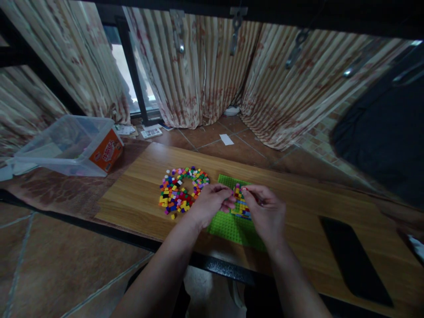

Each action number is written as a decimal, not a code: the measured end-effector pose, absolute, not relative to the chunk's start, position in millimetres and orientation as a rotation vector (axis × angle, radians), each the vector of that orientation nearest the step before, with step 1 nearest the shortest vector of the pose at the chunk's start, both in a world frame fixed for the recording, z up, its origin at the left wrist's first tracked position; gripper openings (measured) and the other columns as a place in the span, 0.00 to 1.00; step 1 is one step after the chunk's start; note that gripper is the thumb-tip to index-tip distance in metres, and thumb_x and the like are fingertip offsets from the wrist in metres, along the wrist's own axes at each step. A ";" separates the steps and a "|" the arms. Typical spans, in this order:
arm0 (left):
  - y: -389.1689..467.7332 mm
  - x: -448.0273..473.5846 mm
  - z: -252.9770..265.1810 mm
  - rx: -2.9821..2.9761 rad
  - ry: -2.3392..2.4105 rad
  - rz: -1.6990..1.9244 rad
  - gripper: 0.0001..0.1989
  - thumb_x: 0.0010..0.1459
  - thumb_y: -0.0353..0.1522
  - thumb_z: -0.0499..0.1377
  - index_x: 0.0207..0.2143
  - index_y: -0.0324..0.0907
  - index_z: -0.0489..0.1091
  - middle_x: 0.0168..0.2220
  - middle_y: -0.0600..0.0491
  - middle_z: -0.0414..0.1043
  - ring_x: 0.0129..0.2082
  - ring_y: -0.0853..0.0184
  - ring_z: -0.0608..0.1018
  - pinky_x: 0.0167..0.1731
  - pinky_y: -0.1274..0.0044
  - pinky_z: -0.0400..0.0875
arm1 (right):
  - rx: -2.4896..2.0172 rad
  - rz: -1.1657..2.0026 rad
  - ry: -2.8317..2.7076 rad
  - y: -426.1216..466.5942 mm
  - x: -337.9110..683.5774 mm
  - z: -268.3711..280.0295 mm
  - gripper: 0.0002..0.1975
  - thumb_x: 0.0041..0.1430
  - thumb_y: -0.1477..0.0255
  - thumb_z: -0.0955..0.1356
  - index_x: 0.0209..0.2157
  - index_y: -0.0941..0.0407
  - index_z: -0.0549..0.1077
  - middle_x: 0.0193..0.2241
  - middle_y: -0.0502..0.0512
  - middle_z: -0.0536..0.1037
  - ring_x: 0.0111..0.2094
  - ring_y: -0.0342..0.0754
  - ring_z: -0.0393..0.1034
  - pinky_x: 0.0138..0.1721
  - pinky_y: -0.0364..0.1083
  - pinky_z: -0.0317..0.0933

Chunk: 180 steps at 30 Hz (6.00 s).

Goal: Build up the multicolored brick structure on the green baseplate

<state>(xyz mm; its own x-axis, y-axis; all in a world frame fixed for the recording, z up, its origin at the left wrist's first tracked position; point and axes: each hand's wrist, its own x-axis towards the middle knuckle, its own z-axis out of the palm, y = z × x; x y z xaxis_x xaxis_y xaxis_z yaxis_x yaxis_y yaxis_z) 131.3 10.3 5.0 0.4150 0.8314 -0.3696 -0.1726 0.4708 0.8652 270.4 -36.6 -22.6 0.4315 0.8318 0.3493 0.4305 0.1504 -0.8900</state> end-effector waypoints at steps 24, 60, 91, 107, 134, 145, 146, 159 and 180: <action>8.4 127.8 0.4 1.019 0.918 0.625 0.13 0.54 0.27 0.59 0.43 0.34 0.77 0.20 0.57 0.70 0.15 0.77 0.66 0.18 0.82 0.60 | -1.423 0.247 -1.449 -34.1 273.8 -25.4 0.07 0.60 0.71 0.67 0.35 0.51 0.78 0.37 0.53 0.79 0.39 0.48 0.75 0.42 0.49 0.68; 5.8 120.3 1.5 1.011 0.927 0.596 0.14 0.54 0.28 0.60 0.44 0.35 0.76 0.22 0.57 0.70 0.16 0.78 0.67 0.18 0.83 0.60 | -1.510 0.171 -1.588 -31.2 268.6 -24.5 0.10 0.57 0.78 0.66 0.34 0.50 0.79 0.34 0.52 0.81 0.40 0.53 0.69 0.44 0.54 0.62; 3.7 125.5 -10.8 1.319 0.948 0.463 0.25 0.58 0.32 0.56 0.58 0.37 0.69 0.23 0.57 0.69 0.16 0.76 0.64 0.18 0.82 0.60 | -1.775 0.091 -1.375 -24.5 275.6 -33.0 0.08 0.55 0.68 0.69 0.35 0.55 0.78 0.36 0.59 0.77 0.42 0.56 0.66 0.46 0.55 0.59; 6.7 126.1 -8.9 1.152 0.961 0.555 0.19 0.58 0.27 0.56 0.52 0.35 0.71 0.26 0.56 0.70 0.18 0.77 0.67 0.21 0.82 0.63 | -1.631 0.126 -1.339 -28.9 278.0 -30.6 0.06 0.59 0.69 0.67 0.34 0.53 0.78 0.34 0.55 0.77 0.40 0.53 0.69 0.44 0.53 0.62; 6.5 135.9 -7.2 1.032 0.969 0.863 0.21 0.51 0.25 0.56 0.49 0.30 0.72 0.21 0.57 0.67 0.16 0.76 0.62 0.18 0.81 0.56 | -1.520 0.207 -1.485 -39.6 251.1 -24.8 0.09 0.64 0.71 0.64 0.37 0.53 0.77 0.36 0.55 0.80 0.39 0.50 0.74 0.42 0.50 0.67; 7.3 128.4 -17.8 1.339 1.036 0.639 0.19 0.52 0.27 0.54 0.45 0.37 0.77 0.23 0.56 0.70 0.19 0.73 0.65 0.23 0.80 0.59 | -1.518 0.285 -1.270 -42.1 287.8 -24.3 0.14 0.63 0.63 0.65 0.44 0.52 0.77 0.39 0.56 0.80 0.37 0.50 0.75 0.40 0.51 0.70; 6.4 128.6 -18.9 1.367 1.027 0.632 0.19 0.52 0.27 0.54 0.46 0.37 0.77 0.23 0.56 0.70 0.19 0.73 0.65 0.22 0.80 0.59 | -1.519 0.277 -1.285 -42.8 289.4 -23.6 0.13 0.63 0.62 0.65 0.43 0.53 0.77 0.38 0.56 0.80 0.37 0.50 0.75 0.39 0.51 0.70; 6.9 126.5 -19.3 1.488 0.975 0.566 0.21 0.52 0.27 0.51 0.44 0.37 0.77 0.23 0.56 0.70 0.21 0.71 0.65 0.24 0.79 0.59 | -1.533 0.138 -1.640 -43.0 279.5 -23.3 0.08 0.63 0.68 0.66 0.37 0.49 0.79 0.43 0.54 0.78 0.47 0.53 0.68 0.50 0.56 0.62; -7.3 130.2 -5.4 2.025 1.067 0.503 0.22 0.59 0.25 0.48 0.52 0.36 0.73 0.30 0.48 0.77 0.29 0.65 0.76 0.34 0.74 0.69 | -1.666 0.185 -1.351 -36.5 277.1 -39.0 0.04 0.54 0.69 0.71 0.29 0.49 0.81 0.45 0.55 0.77 0.50 0.55 0.67 0.52 0.60 0.58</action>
<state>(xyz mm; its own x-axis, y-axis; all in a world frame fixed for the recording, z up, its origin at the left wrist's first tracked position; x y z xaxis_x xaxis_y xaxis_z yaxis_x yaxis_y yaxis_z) 130.2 -7.3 -5.4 0.5700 0.8216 -0.0114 0.5142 -0.3458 0.7849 277.1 -36.5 -39.0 0.3780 0.8242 0.4217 0.6810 0.0610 -0.7297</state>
